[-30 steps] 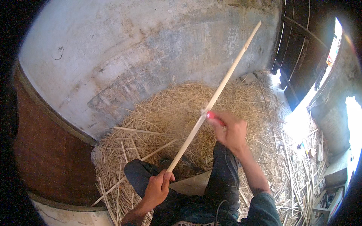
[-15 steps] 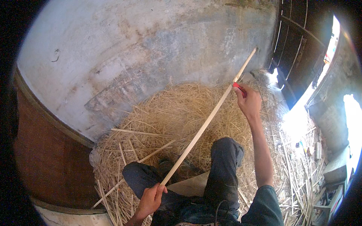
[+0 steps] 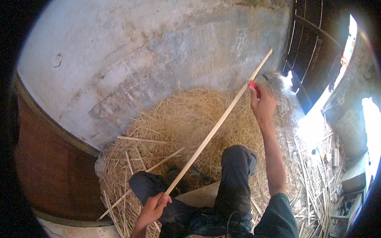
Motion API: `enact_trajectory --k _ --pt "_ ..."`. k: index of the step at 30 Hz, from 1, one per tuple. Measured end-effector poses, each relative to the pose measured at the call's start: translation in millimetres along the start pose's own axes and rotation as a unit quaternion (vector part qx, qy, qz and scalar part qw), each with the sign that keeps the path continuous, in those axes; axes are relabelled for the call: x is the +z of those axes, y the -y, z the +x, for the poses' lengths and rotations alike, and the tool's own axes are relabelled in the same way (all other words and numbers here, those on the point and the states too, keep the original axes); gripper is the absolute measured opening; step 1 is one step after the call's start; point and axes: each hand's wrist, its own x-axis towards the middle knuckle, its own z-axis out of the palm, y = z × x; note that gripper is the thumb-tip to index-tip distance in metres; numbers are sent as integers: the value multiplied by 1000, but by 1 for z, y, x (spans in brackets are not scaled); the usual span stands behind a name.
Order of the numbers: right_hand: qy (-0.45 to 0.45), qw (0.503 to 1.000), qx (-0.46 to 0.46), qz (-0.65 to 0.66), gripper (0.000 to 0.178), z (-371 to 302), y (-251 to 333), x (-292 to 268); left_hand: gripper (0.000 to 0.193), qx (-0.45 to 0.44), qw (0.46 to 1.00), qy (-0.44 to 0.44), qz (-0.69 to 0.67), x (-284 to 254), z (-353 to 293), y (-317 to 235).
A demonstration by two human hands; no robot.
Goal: The person sits on a bed of straw and uses a red utility knife to shave a long, thin bamboo stick. They repeatedly scrape the surface of the stick to remove the outer layer, rotating the stick to work on different sides.
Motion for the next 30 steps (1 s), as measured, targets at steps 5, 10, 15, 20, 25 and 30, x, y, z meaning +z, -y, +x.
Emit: enact_trajectory --k 5,10,15,20,25,30 --pt "-34 999 -15 -26 23 1 9 -11 37 -20 999 42 11 -13 1 24" --pt "-62 998 -21 8 25 6 -8 -17 40 6 995 80 -59 -26 3 49" --pt "-60 998 -29 8 29 10 -9 -27 44 -15 999 20 25 -35 2 34" --pt "-11 974 153 167 30 17 -37 -26 48 -2 998 -30 61 -34 3 39" --pt "100 967 177 152 38 8 -28 -29 50 -12 997 -30 75 -35 5 33" --pt "85 983 108 120 42 8 -11 -26 48 0 997 -30 72 -38 5 33"
